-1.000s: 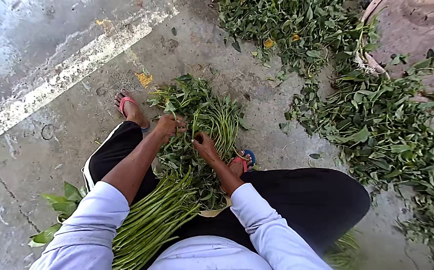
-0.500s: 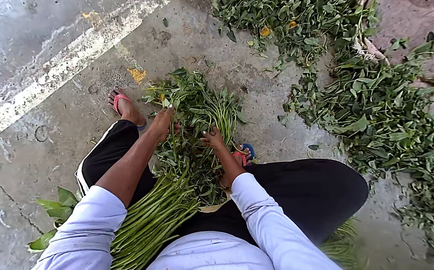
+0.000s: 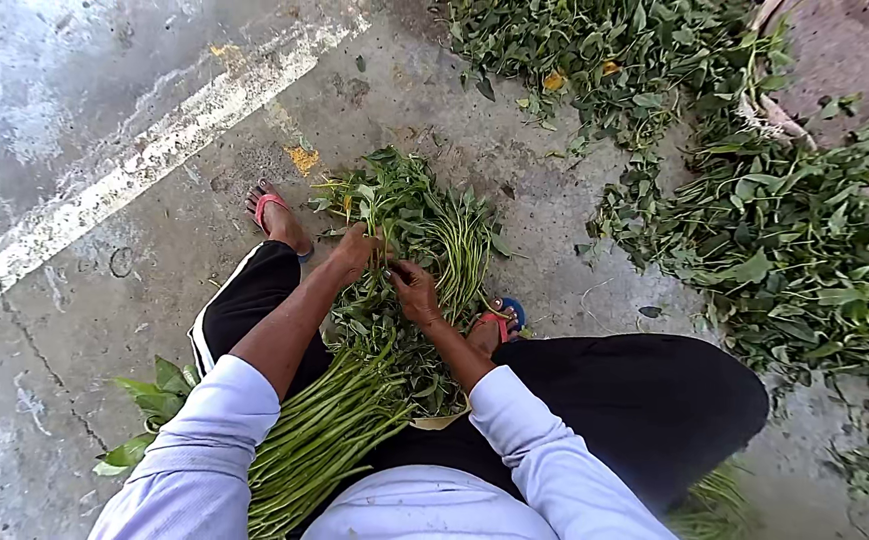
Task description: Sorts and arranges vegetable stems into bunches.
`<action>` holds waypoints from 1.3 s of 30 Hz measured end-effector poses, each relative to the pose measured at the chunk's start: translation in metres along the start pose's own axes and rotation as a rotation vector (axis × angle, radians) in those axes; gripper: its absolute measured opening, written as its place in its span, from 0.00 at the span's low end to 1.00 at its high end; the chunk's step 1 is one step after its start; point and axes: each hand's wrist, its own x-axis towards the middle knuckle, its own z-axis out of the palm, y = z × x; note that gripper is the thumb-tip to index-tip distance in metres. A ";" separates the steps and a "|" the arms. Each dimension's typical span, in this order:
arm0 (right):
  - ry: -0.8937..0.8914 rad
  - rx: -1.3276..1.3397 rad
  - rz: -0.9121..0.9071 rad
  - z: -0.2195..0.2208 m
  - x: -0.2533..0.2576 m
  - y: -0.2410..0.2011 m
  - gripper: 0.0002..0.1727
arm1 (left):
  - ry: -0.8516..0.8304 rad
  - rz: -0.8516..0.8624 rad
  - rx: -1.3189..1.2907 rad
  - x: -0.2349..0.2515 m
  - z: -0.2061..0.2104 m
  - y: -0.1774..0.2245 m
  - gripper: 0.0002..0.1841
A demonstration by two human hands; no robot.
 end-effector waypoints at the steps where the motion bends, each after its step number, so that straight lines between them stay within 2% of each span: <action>1: -0.026 0.003 -0.022 0.001 0.000 0.002 0.14 | -0.020 -0.001 0.014 -0.001 0.001 0.000 0.18; 3: -0.057 0.071 0.010 0.000 0.005 0.009 0.14 | -0.027 0.008 0.028 -0.002 0.001 0.001 0.15; 6: -0.114 0.125 0.147 -0.013 0.011 0.027 0.15 | 0.042 0.024 0.060 -0.001 -0.002 0.001 0.17; 8: -0.179 -0.040 0.283 -0.019 0.011 0.044 0.17 | 0.092 0.026 0.071 0.002 -0.005 0.003 0.18; 11: -0.412 -0.323 0.441 -0.013 0.002 0.070 0.27 | 0.114 0.014 0.060 -0.001 -0.003 0.009 0.19; 13: -0.503 -0.476 0.465 -0.004 -0.007 0.082 0.32 | 0.115 -0.002 0.058 -0.003 -0.003 0.010 0.20; 15: -0.515 -0.574 0.440 0.002 -0.009 0.085 0.32 | 0.110 -0.011 0.075 -0.003 -0.003 0.010 0.20; 17: -0.467 -0.555 0.398 0.000 -0.006 0.078 0.27 | 0.099 -0.012 0.114 -0.002 -0.003 0.010 0.18; 19: -0.340 -0.443 0.372 -0.004 0.003 0.063 0.20 | 0.094 0.010 0.183 -0.002 -0.002 0.010 0.17; 23: -0.052 -0.038 0.379 -0.007 0.015 0.029 0.16 | 0.083 0.070 0.311 0.004 -0.004 0.004 0.19; 26: -0.002 0.122 0.304 -0.003 0.015 0.006 0.16 | 0.043 0.091 0.439 0.008 0.000 0.002 0.19; 30: -0.040 0.037 0.185 -0.004 0.016 -0.005 0.18 | -0.013 0.073 0.484 0.010 0.010 0.000 0.25; 35: -0.110 -0.008 0.133 -0.027 0.029 0.010 0.16 | 0.031 0.104 0.379 0.005 0.014 0.005 0.25; 37: -0.034 -0.199 0.204 -0.045 0.036 0.029 0.21 | 0.040 0.117 0.319 0.005 0.012 0.006 0.24; 39: 0.037 -0.398 0.422 -0.065 0.040 0.048 0.28 | 0.043 0.106 0.260 0.004 0.011 0.006 0.23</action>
